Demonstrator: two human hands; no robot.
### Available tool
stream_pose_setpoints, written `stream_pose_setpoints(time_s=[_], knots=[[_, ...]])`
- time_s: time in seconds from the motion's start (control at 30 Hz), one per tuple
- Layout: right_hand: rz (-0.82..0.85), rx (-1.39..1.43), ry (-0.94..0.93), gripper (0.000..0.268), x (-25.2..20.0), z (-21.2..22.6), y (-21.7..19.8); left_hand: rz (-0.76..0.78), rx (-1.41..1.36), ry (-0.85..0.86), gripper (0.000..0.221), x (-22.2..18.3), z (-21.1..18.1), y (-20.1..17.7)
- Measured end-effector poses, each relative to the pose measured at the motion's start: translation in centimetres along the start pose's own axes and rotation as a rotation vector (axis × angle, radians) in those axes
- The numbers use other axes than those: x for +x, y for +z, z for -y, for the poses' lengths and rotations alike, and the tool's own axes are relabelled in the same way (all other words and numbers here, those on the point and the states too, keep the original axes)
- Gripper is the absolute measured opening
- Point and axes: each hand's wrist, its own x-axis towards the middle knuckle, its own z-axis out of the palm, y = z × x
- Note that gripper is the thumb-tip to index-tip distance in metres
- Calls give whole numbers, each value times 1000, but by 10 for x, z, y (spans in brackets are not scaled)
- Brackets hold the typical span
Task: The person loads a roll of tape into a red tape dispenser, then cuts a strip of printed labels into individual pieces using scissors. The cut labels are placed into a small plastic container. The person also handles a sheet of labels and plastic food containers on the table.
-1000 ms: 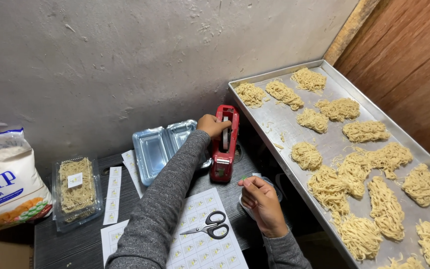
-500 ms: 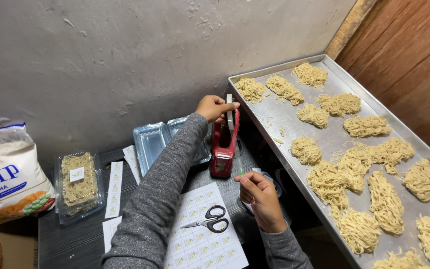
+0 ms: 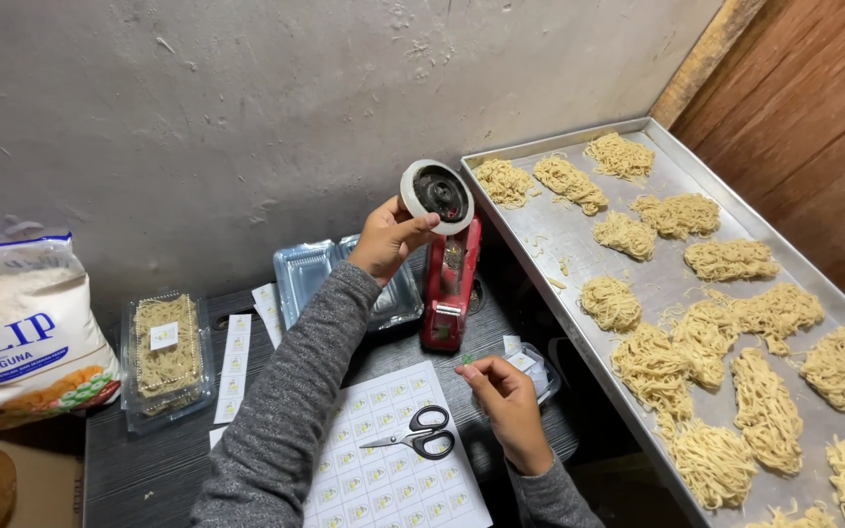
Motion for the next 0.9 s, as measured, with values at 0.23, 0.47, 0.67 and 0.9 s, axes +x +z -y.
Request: stream_pose_setpoints(time_s=[0.23, 0.47, 0.67, 0.9], knots=[[26, -115, -104, 14, -2, -1, 1, -142, 169, -73, 30, -3, -5, 26], [72, -86, -33, 14, -7, -18, 9, -51, 778, -5, 41, 21, 19, 24], [75, -39, 10, 15, -6, -22, 8, -44, 993, -162, 45, 32, 30, 26], [70, -17, 34, 15, 1, -17, 1, -80, 769, -221, 43, 40, 44, 11]])
